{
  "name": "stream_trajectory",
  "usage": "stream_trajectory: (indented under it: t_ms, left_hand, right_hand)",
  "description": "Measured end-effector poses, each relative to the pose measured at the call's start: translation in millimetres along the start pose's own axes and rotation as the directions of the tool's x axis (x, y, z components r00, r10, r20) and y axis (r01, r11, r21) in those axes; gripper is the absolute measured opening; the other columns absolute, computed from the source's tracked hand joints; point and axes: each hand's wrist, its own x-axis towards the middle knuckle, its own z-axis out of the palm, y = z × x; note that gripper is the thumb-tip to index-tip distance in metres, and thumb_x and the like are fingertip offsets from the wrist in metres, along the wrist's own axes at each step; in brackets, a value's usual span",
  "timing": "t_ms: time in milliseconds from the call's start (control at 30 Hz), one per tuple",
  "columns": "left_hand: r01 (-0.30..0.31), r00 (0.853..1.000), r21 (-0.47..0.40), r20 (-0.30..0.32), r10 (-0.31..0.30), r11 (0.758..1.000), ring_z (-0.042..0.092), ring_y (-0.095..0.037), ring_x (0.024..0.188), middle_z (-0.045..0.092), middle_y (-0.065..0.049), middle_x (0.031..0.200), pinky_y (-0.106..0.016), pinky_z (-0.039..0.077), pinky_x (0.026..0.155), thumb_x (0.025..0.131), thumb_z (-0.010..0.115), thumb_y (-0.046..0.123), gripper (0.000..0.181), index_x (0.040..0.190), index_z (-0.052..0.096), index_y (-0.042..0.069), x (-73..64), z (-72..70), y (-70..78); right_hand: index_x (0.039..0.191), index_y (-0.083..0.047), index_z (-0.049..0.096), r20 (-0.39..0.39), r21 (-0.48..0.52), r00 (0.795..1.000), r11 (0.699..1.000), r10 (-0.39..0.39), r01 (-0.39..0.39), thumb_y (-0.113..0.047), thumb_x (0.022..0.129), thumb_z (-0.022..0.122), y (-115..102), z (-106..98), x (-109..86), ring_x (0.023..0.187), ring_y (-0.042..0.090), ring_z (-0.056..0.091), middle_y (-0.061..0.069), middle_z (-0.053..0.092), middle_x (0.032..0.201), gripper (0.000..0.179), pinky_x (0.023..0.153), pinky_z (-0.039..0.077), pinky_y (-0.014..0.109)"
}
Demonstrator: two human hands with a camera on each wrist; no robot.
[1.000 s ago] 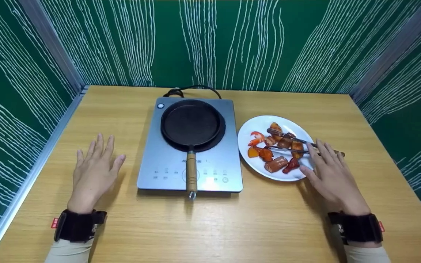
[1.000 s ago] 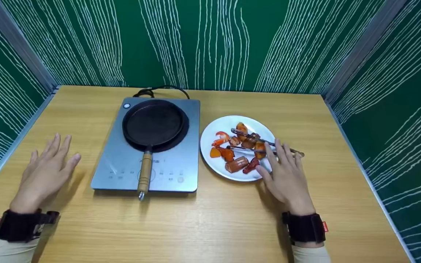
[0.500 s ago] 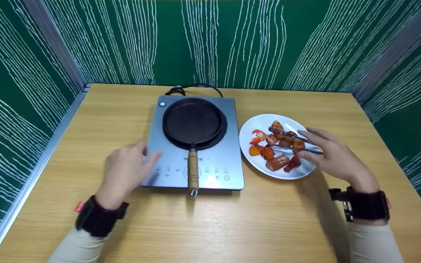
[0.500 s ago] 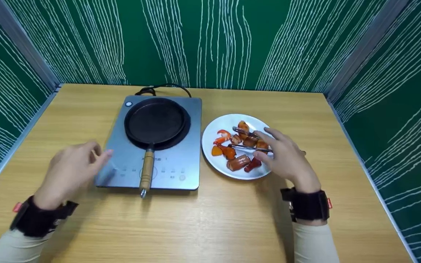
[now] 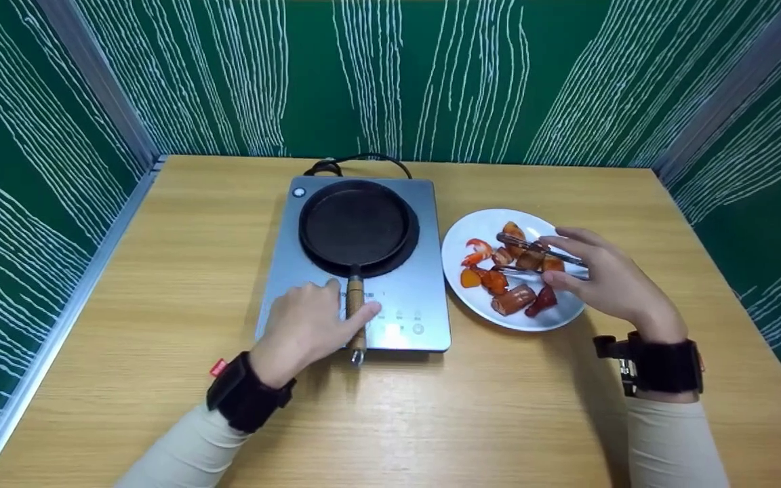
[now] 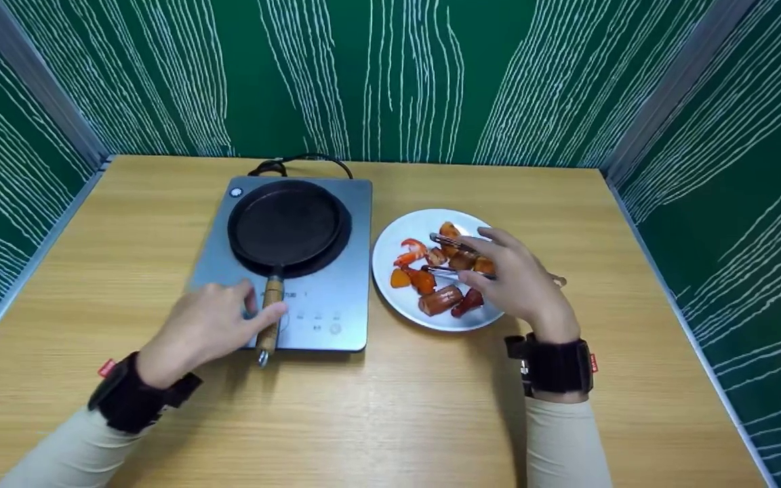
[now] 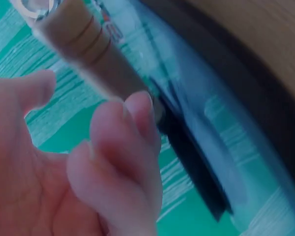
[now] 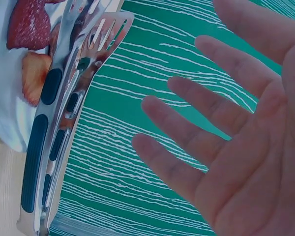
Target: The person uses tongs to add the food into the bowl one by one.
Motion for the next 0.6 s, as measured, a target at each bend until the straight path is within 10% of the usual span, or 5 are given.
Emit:
stream_trajectory:
  t_ms: [400, 600]
  left_hand:
    - [0.075, 0.988, -0.213, 0.150, -0.044, 0.974, 0.058, -0.022, 0.062, 0.060, -0.009, 0.080, -0.034, 0.047, 0.056, 0.101, 0.063, 0.048, 0.053, 0.120, 0.059, -0.002, 9.6, 14.4, 3.3]
    - [0.068, 0.985, -0.271, 0.168, -0.023, 0.960, 0.057, -0.021, 0.060, 0.061, -0.007, 0.078, -0.033, 0.045, 0.054, 0.101, 0.061, 0.037, 0.034, 0.109, 0.057, 0.004, 9.3, 14.0, -1.8]
  right_hand:
    - [0.156, -0.010, 0.053, 0.014, 0.007, 0.999, 1.000, 0.030, -0.030, -0.038, 0.103, 0.071, 0.7, 2.8, 1.7, 0.146, 0.055, 0.037, 0.027, 0.035, 0.164, 0.063, 0.108, 0.038, 0.074]
    - [0.155, -0.010, 0.053, 0.002, 0.002, 1.000, 1.000, 0.024, -0.024, -0.036, 0.103, 0.072, 0.3, 3.3, 1.7, 0.146, 0.055, 0.037, 0.027, 0.036, 0.164, 0.062, 0.109, 0.036, 0.075]
